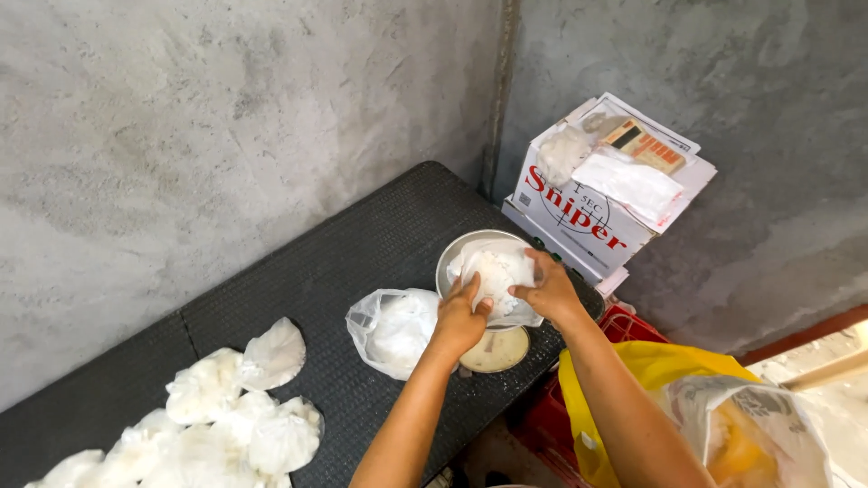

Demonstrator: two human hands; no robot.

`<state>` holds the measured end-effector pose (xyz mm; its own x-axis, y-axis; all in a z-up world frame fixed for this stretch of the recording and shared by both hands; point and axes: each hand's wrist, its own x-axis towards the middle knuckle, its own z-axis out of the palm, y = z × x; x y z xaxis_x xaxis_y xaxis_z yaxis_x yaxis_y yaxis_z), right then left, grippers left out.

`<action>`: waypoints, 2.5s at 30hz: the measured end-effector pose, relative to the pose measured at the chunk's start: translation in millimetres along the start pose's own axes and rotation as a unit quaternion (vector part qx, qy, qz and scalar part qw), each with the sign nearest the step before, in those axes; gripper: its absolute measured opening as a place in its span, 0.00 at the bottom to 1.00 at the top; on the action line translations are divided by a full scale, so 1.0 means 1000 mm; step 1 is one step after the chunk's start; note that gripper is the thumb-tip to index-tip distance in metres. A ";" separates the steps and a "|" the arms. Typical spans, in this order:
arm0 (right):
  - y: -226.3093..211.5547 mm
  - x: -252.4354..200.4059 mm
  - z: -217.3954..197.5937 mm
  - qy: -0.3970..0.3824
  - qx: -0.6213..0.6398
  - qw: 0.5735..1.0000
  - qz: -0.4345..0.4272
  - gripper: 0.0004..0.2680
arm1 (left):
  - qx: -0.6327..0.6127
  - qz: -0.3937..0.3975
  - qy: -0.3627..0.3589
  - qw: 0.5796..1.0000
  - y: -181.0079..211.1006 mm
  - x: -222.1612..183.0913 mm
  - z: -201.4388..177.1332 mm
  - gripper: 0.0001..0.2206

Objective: Measuring and bagging white powder using a scoop and scale in small plastic bags.

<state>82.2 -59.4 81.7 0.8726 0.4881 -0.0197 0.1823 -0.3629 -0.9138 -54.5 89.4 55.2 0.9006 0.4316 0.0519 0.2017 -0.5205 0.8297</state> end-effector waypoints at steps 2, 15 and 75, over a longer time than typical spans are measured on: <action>-0.012 0.002 -0.004 -0.025 0.043 0.998 0.024 0.26 | -0.074 -0.008 0.021 0.997 0.008 0.002 -0.004 0.25; -0.105 -0.026 -0.051 -0.184 0.427 0.880 -0.097 0.17 | -0.512 0.006 0.100 0.853 0.103 -0.106 -0.097 0.22; -0.020 -0.095 0.341 -0.715 0.100 0.684 -0.099 0.16 | -0.369 -0.223 0.422 0.798 -0.193 -0.291 -0.006 0.13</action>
<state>-158.8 172.5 -36.7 -0.5236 0.8415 -0.1330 0.0422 -0.1303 -0.9906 -358.1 68.6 -116.7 0.1609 0.9569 -0.2419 -0.1317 0.2637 0.9556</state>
